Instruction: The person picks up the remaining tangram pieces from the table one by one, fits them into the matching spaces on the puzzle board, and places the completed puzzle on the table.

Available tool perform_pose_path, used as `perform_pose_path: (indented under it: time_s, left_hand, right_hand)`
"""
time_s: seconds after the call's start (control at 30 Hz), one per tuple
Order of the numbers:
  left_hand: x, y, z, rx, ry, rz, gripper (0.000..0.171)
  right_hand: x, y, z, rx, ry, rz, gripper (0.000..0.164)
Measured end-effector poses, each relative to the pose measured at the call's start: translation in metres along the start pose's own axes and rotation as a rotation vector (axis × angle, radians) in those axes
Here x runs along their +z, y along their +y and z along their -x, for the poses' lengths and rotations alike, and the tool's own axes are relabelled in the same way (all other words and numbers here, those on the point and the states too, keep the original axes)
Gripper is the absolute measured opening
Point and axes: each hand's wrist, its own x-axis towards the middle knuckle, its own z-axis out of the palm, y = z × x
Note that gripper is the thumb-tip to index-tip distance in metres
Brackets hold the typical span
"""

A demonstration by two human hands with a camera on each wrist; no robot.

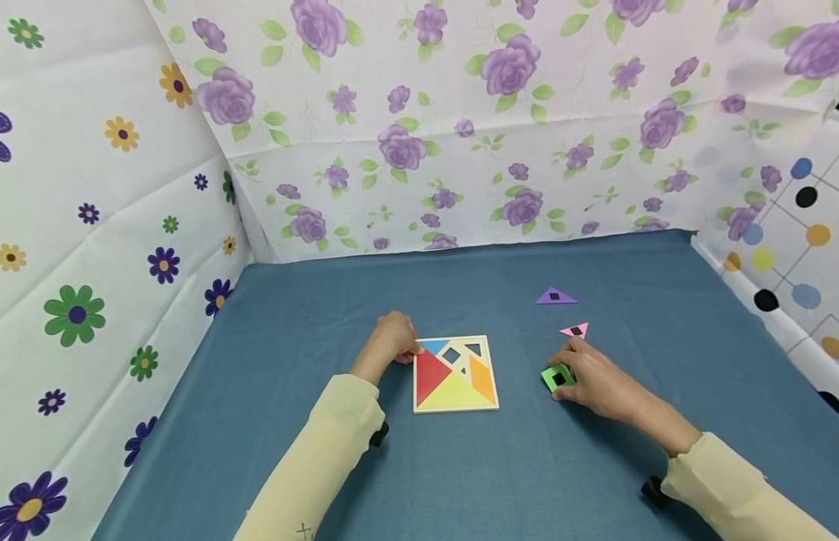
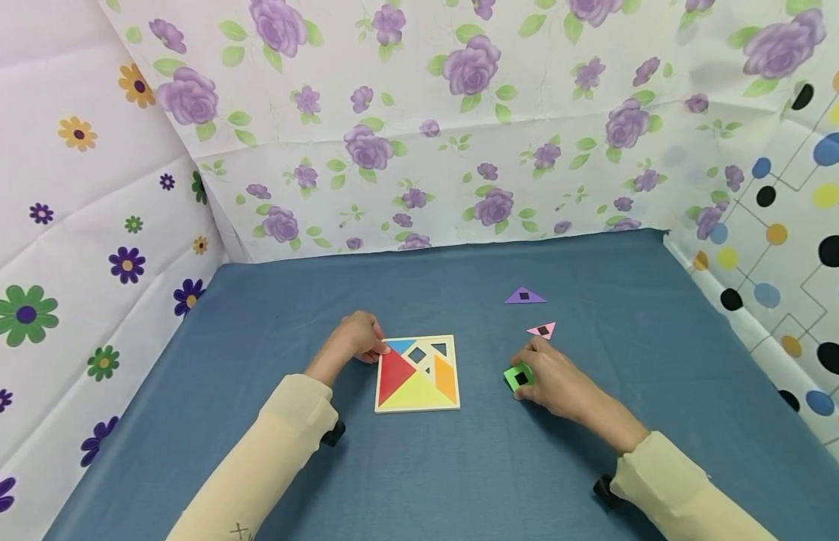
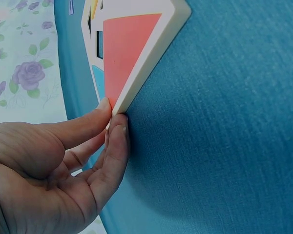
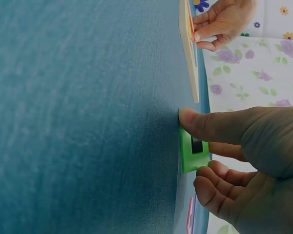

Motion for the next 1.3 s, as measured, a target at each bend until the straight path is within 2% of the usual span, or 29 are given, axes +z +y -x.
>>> perform_pose_path:
  time_s: [0.67,0.9,1.17,1.3]
  left_hand:
    - [-0.001,-0.001,0.000,0.011,-0.004,0.001,0.019]
    - [-0.001,-0.001,0.000,0.017,-0.008,-0.001,0.018]
    - [-0.001,-0.002,-0.001,0.015,-0.015,-0.004,0.019]
    - [0.000,-0.003,-0.002,0.012,-0.013,-0.001,0.019]
  right_hand:
    - [0.002,-0.010,0.005,-0.139,0.119,0.065,0.032]
    - [-0.003,-0.015,0.006,-0.176,0.129,0.049,0.028]
    - [-0.008,-0.019,0.008,-0.277,0.149,0.074,0.025]
    - [-0.011,-0.024,0.010,-0.296,0.144,0.080,0.025]
